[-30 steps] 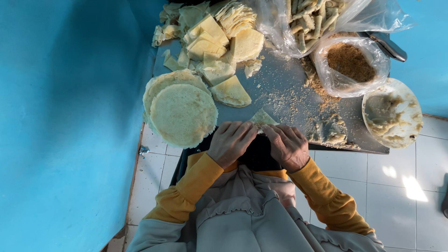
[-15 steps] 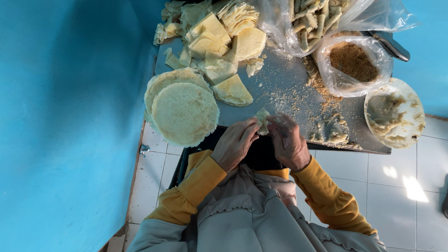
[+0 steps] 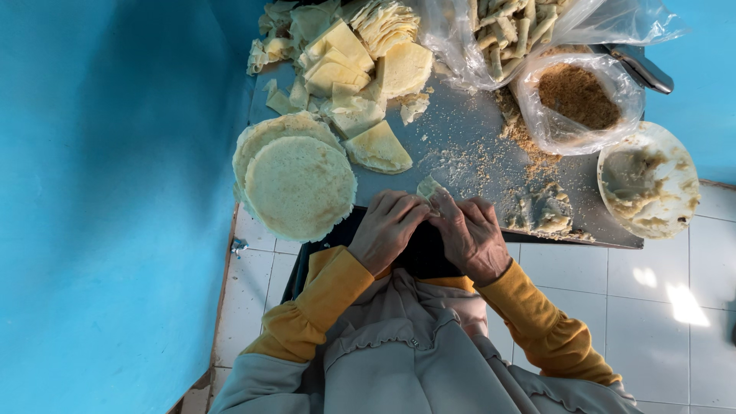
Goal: The person picks up flat yellow snack pieces from the table one at a time, folds each piece in half by hand, and stacks the folded pieces with a pile of finished pieces on the left. They occasionally reach into a plastic container of brown powder and touch pieces on the table.
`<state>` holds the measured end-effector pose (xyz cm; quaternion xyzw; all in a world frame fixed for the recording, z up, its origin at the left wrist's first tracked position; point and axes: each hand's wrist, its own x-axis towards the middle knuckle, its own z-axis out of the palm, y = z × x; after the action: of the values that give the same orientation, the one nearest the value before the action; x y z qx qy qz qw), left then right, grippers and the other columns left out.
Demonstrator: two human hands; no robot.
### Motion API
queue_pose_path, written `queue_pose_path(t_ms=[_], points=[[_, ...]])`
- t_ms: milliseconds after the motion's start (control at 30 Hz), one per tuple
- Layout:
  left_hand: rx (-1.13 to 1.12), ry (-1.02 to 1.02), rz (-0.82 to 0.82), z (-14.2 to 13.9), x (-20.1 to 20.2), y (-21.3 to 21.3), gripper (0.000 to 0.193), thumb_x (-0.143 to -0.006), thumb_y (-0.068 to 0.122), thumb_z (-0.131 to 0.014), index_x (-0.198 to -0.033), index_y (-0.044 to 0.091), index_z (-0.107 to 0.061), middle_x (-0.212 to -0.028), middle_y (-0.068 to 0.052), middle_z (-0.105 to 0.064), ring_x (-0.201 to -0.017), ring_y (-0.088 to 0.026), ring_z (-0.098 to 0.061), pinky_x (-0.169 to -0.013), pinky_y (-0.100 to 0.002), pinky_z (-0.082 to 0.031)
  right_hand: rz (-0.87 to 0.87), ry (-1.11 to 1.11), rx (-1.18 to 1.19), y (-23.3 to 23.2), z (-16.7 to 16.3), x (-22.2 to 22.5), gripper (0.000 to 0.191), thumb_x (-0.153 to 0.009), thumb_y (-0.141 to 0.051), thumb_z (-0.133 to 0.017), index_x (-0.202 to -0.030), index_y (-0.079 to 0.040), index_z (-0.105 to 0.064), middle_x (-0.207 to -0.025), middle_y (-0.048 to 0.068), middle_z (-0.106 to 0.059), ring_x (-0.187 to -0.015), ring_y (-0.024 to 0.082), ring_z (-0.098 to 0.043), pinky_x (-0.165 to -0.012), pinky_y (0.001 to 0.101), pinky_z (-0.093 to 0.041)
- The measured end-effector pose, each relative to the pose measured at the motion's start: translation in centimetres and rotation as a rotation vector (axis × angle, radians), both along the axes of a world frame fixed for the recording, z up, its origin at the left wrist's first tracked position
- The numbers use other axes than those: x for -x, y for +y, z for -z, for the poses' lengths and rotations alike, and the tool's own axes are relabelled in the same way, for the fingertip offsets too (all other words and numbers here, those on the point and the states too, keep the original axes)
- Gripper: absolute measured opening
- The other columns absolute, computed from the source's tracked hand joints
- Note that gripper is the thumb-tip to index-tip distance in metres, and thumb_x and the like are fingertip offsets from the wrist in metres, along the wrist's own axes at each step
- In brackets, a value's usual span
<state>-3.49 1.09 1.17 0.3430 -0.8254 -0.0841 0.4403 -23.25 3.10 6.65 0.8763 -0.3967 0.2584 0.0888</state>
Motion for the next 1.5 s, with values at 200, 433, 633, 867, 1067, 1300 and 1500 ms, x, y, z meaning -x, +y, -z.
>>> queue_pose_path(t_ms=[200,433,633,867,1067,1300,1500], points=[[-0.251,0.06,-0.122,-2.4,1.1,-1.6,0.012,-0.086,0.008,-0.073,-0.096,0.013,-0.07,-0.095,-0.003,-0.069,-0.1,-0.025,-0.061,-0.091,-0.046,-0.047,0.08,-0.226,-0.352,-3.0,-0.9,0.0,0.063,-0.092,-0.007,-0.078,-0.148,-0.008,-0.048,-0.093,0.004,-0.074,-0.089,0.024,-0.071,-0.086,0.0372,-0.052],[-0.145,-0.125,-0.084,-2.7,0.8,-1.4,0.02,-0.085,0.007,-0.067,-0.105,0.006,-0.066,-0.096,-0.008,-0.064,-0.099,-0.026,-0.06,-0.088,-0.04,-0.051,-0.073,-0.29,-0.214,-2.8,-1.3,-1.1,0.069,-0.099,0.004,-0.065,-0.154,-0.003,-0.025,-0.125,0.024,-0.068,-0.099,0.029,-0.075,-0.083,0.0325,-0.061],[0.032,-0.202,-0.055,-1.5,0.3,-1.4,0.017,-0.089,0.011,-0.063,-0.105,0.004,-0.063,-0.099,-0.01,-0.059,-0.099,-0.027,-0.058,-0.09,-0.04,-0.05,0.081,-0.112,-0.212,-1.0,-1.4,-1.5,0.069,-0.092,0.002,-0.07,-0.153,-0.003,-0.039,-0.1,0.014,-0.073,-0.089,0.032,-0.072,-0.075,0.0412,-0.059],[-0.438,-0.185,-0.023,-2.0,1.7,-6.2,0.012,-0.077,0.013,-0.075,-0.082,0.004,-0.069,-0.087,-0.015,-0.065,-0.091,-0.033,-0.064,-0.083,-0.046,-0.052,0.043,-0.397,-0.795,-5.8,-3.2,-0.6,0.075,-0.086,0.0,-0.074,-0.151,-0.009,-0.038,-0.09,0.013,-0.072,-0.081,0.027,-0.074,-0.072,0.036,-0.061],[-0.317,-0.033,0.021,-1.6,0.6,-4.6,0.006,-0.087,0.011,-0.07,-0.091,0.007,-0.07,-0.086,-0.013,-0.067,-0.088,-0.034,-0.067,-0.077,-0.046,-0.054,-0.068,-0.289,-0.274,-3.7,-1.7,-0.8,0.068,-0.098,0.005,-0.063,-0.154,-0.004,-0.025,-0.122,0.024,-0.068,-0.096,0.028,-0.074,-0.079,0.0352,-0.06],[0.056,-0.178,0.019,-1.3,0.1,-2.8,0.016,-0.087,0.008,-0.067,-0.101,0.002,-0.063,-0.102,-0.012,-0.061,-0.103,-0.03,-0.062,-0.093,-0.042,-0.054,0.052,-0.089,-0.094,-1.7,-1.0,-1.6,0.062,-0.092,0.0,-0.071,-0.148,0.0,-0.043,-0.098,0.014,-0.071,-0.092,0.033,-0.072,-0.08,0.0435,-0.058],[-0.301,-0.092,-0.004,-1.9,0.9,-5.4,0.01,-0.08,0.004,-0.067,-0.09,0.005,-0.066,-0.093,-0.014,-0.065,-0.098,-0.034,-0.064,-0.089,-0.045,-0.053,0.16,-0.426,-0.703,-4.5,-3.0,-1.3,0.067,-0.082,0.003,-0.074,-0.142,-0.001,-0.044,-0.088,0.014,-0.07,-0.081,0.029,-0.074,-0.072,0.0395,-0.058]])
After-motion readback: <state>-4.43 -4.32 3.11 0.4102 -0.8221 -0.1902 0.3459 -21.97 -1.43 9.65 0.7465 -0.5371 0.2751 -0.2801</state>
